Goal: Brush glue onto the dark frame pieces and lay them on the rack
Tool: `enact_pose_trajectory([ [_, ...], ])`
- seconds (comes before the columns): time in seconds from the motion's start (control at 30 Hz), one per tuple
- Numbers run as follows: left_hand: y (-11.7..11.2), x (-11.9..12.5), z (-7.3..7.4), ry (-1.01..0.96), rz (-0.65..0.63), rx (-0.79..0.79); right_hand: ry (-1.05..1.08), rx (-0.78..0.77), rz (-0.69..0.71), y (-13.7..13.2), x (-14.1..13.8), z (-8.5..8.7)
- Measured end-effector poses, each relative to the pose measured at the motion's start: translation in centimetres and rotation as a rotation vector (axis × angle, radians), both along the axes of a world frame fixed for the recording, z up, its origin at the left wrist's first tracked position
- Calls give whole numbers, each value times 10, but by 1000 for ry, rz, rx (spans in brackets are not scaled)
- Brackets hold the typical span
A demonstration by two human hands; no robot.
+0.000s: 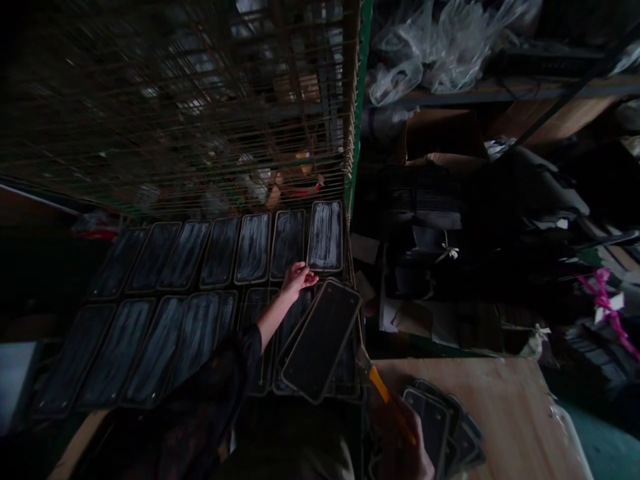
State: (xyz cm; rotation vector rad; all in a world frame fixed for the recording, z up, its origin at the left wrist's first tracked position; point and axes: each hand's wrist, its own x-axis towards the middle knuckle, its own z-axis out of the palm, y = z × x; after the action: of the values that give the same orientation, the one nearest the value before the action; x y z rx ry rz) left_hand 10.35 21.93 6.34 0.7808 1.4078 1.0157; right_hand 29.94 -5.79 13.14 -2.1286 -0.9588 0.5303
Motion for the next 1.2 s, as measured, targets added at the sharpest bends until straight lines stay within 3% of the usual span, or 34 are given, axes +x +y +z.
enact_pose_trajectory([
  [0.13,-52,-26,-5,48,0,-52,-15,57,300,25,-8,-17],
  [0.23,-118,-57,-23,206,-28,-82,-113,109,515,57,-7,-26],
  [0.33,-188,-83,-44,388,-87,-107,-225,105,615,90,-5,-30],
  [0.43,-233,-91,-58,396,-150,-203,-348,102,675,118,-4,-32],
  [0.57,-242,-85,-65,414,-254,-376,-496,75,723,135,-9,-41],
  [0.7,-236,-85,-71,428,-344,-366,-561,58,707,125,-19,-53],
  [0.9,-240,-85,-78,152,-208,-449,-531,-2,700,77,-45,-62],
  [1.2,-240,-85,-76,-35,-140,-489,-312,-110,737,4,-92,-51],
])
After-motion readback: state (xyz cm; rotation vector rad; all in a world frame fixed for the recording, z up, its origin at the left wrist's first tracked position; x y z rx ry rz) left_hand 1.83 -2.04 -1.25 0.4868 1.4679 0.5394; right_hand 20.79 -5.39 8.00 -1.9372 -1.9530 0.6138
